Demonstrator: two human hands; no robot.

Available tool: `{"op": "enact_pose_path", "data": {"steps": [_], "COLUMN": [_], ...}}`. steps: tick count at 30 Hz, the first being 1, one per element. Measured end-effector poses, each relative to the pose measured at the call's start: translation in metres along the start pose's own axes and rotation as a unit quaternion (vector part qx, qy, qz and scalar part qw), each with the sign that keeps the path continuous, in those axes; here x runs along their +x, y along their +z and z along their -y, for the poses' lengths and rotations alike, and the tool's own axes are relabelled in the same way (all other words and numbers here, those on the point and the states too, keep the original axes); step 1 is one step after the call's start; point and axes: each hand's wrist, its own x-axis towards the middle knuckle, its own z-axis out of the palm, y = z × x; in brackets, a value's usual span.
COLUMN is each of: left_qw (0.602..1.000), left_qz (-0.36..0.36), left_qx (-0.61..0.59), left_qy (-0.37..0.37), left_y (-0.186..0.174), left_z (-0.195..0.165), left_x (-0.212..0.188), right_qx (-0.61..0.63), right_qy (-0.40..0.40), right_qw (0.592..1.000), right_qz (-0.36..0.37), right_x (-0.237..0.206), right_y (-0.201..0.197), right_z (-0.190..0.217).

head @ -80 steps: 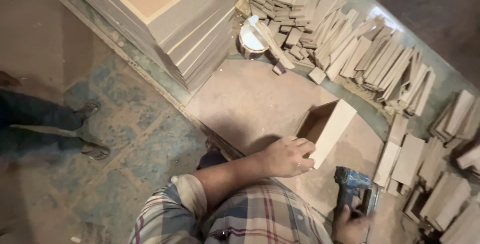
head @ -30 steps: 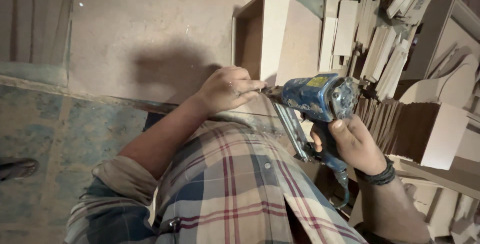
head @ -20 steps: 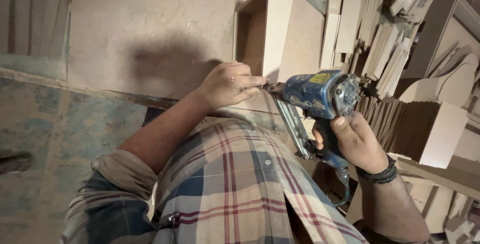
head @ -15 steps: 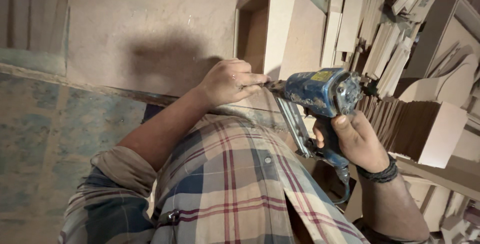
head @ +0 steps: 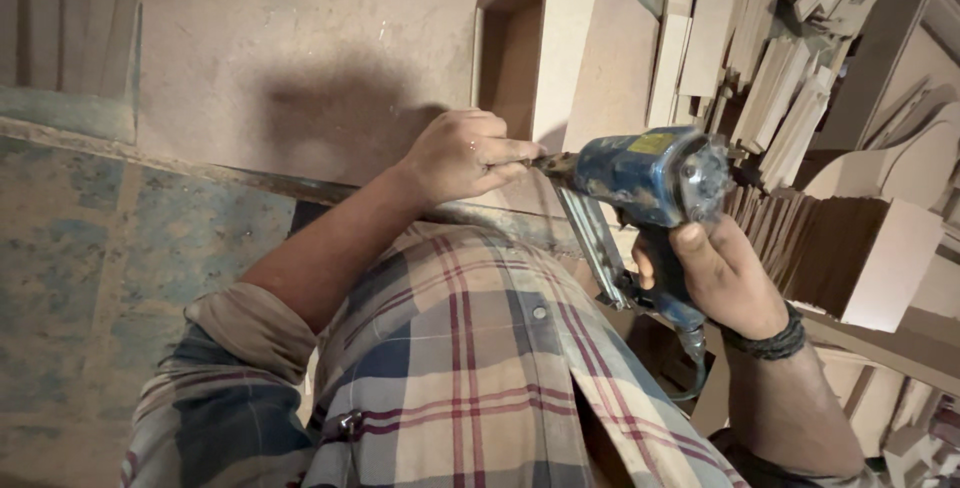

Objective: The person assembles small wooden boxes by applying glue to the edges of wooden pieces and joining them with a pneumatic nail gun. The person repeatedly picks up pieces, aligns them, applies glue, and fastens them together, then places the completed boxes into a nearby drawer.

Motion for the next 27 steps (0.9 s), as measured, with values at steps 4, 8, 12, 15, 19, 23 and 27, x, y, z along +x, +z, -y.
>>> {"op": "enact_pose_path", "data": {"steps": [4,8,12,15,19,23,27], "left_qw": [1.000,0.999,0.999,0.999,0.999,0.999,0.999], "left_qz": [0.000,-0.006,-0.003,-0.005,-0.005,-0.002,-0.030], "left_qx": [0.015,0.029,0.038,0.038,0.044,0.038,0.034], "left_qy": [0.011,0.019,0.011,0.012,0.010,0.003,0.015], "left_y": [-0.001,-0.002,-0.001,0.000,-0.002,-0.003,-0.007], "left_z": [-0.001,-0.001,-0.002,-0.002,-0.002,-0.003,-0.006], "left_x": [0.001,0.002,0.002,0.001,0.000,0.000,-0.005], "right_qx": [0.012,0.007,-0.008,-0.009,-0.024,0.021,0.001], "right_qy": [0.003,-0.006,-0.016,-0.019,-0.015,-0.017,-0.013], "right_qw": [1.000,1.000,1.000,1.000,0.999,1.000,0.999], "right_qz": [0.003,-0.012,-0.015,-0.017,-0.022,-0.002,-0.038], "right_x": [-0.001,-0.003,-0.005,-0.006,-0.004,-0.007,-0.005], "right_y": [-0.002,-0.004,-0.003,-0.001,0.000,-0.013,-0.038], "right_z": [0.000,-0.001,0.001,0.003,0.001,-0.010,-0.029]}}
